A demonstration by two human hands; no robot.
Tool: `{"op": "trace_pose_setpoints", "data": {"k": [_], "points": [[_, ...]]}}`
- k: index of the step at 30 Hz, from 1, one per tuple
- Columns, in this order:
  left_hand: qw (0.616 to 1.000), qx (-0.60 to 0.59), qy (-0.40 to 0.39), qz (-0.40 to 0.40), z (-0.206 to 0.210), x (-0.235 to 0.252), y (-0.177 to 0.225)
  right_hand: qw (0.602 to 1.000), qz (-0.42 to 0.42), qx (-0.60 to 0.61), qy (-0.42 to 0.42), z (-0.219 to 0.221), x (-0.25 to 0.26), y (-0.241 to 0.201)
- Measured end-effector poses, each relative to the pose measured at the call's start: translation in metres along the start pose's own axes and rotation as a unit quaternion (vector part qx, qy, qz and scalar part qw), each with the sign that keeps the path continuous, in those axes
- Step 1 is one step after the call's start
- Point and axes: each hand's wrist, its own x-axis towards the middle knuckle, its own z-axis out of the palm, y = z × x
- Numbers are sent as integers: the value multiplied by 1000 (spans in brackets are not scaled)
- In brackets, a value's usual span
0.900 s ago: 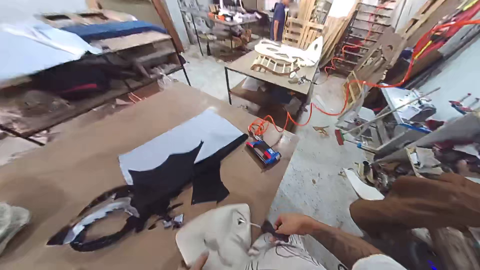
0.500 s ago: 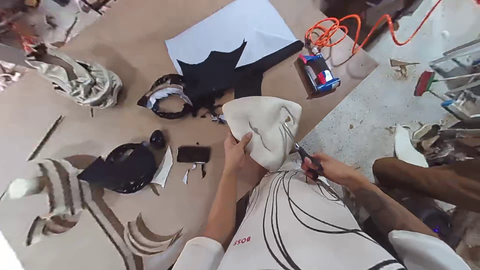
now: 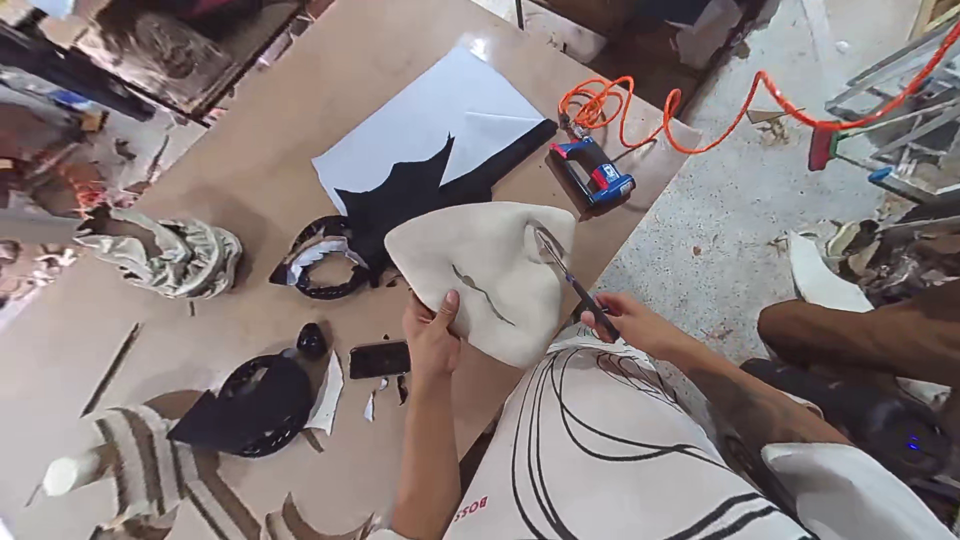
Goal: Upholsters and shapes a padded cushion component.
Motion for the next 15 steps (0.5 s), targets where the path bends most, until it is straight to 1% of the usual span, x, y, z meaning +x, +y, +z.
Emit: {"op": "trace_pose_setpoints", "data": {"k": [5,10,12,15], "points": [[1000,-18,4,-3,11,6,5,999,-33,13,6,-6,-8,-4],[1000,8,3,17,7,20,14,997,-55,-30,-33,-17,-23,-5],[1000,14,-5,25,5,21,19,998,-42,-41,-32,-21,-22,-4],[999,10,-44,29,6,23,25,996,-20,-90,-24,-28,-19,-9]]}}
